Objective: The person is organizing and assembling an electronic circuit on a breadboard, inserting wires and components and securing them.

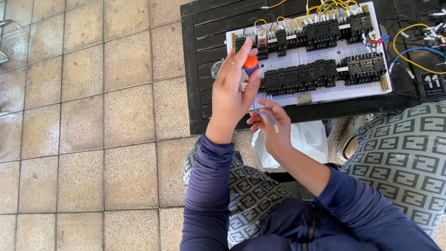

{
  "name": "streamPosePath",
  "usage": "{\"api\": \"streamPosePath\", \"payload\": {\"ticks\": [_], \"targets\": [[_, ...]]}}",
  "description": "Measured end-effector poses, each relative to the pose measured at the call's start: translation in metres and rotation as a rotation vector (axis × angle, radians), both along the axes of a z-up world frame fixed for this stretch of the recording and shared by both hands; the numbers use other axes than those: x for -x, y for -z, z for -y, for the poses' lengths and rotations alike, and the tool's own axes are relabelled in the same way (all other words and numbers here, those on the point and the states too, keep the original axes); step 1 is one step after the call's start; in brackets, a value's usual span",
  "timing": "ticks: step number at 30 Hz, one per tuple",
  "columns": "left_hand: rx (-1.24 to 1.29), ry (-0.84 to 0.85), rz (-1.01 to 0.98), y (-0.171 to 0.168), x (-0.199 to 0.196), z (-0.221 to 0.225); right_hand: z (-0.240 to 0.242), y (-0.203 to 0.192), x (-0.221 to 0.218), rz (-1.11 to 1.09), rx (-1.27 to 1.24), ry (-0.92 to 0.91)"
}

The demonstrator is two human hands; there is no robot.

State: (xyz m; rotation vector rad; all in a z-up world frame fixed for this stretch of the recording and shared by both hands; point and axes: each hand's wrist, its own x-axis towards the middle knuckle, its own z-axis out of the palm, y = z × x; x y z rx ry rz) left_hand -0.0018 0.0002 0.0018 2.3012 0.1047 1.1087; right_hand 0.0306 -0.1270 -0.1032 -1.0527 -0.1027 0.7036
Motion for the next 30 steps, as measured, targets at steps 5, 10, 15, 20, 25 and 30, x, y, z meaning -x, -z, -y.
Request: {"api": "streamPosePath", "payload": {"ticks": [5, 10, 15, 20, 25, 30], "targets": [[-0.281, -0.109, 0.068, 0.005, -0.01, 0.001, 0.022, 0.018, -0.008, 0.101, -0.13, 0.001], [-0.348, -0.092, 0.216, 0.011, -0.021, 0.002, 0.027, 0.017, -0.014, 0.238, -0.179, -0.001], [-0.332, -0.136, 0.186, 0.014, -0.023, -0.002, 0.036, -0.015, -0.018, 0.447, -0.131, -0.01], [-0.259, -0.113, 0.172, 0.011, -0.025, 0.005, 0.043, 0.002, -0.036, 0.279, -0.123, -0.07], [-0.132, -0.128, 0.079, 0.016, -0.024, -0.002, 0.037, 0.015, -0.056, 0.199, -0.085, -0.148], [-0.102, -0.131, 0.2, 0.022, -0.023, -0.005, 0.038, 0.006, -0.064, 0.027, -0.102, 0.082]]}}
